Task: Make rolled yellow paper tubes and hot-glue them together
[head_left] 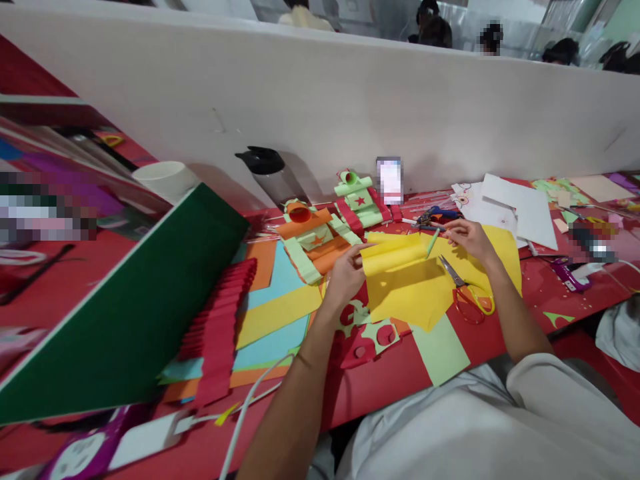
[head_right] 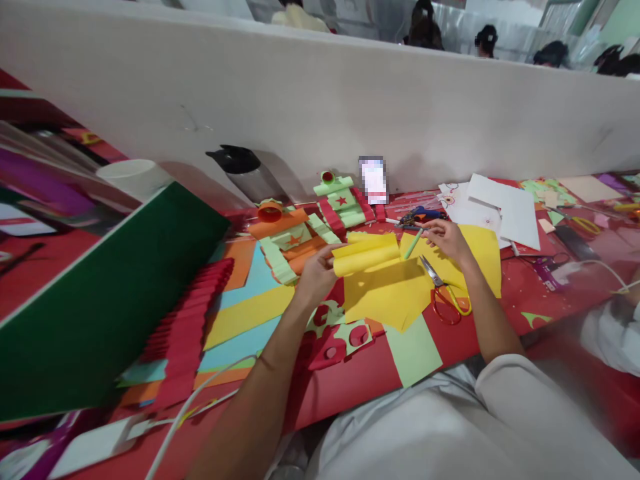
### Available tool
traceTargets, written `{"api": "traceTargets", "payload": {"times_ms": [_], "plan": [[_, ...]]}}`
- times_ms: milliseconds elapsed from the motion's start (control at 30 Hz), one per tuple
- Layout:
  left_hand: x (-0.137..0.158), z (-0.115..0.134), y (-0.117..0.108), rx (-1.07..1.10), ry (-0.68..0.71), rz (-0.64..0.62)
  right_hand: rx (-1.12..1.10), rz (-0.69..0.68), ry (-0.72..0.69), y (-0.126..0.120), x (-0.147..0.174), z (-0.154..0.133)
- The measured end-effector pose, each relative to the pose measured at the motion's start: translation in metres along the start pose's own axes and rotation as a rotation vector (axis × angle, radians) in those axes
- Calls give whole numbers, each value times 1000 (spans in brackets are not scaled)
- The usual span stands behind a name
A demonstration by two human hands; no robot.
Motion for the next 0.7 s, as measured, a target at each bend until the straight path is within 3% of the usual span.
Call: {"api": "traceTargets", "payload": {"times_ms": [167, 300, 467, 700], "plan": [[0, 2, -2, 0, -2, 9, 292, 45, -26, -4, -2, 13], [1, 2, -1, 26, -11, 18, 645, -95, -220, 27, 3, 16], [2, 3, -1, 25, -12, -7, 829, -269, -273, 50, 4, 28], [2, 2, 3, 22, 8, -50, 943, 61, -227, -3, -49, 13]]}}
Point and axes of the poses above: each hand's wrist, its own x-axis away from the middle knuckle, its own y-axis out of the palm, z = x × y, the point moved 4 cm from there along -x, towards the middle knuckle
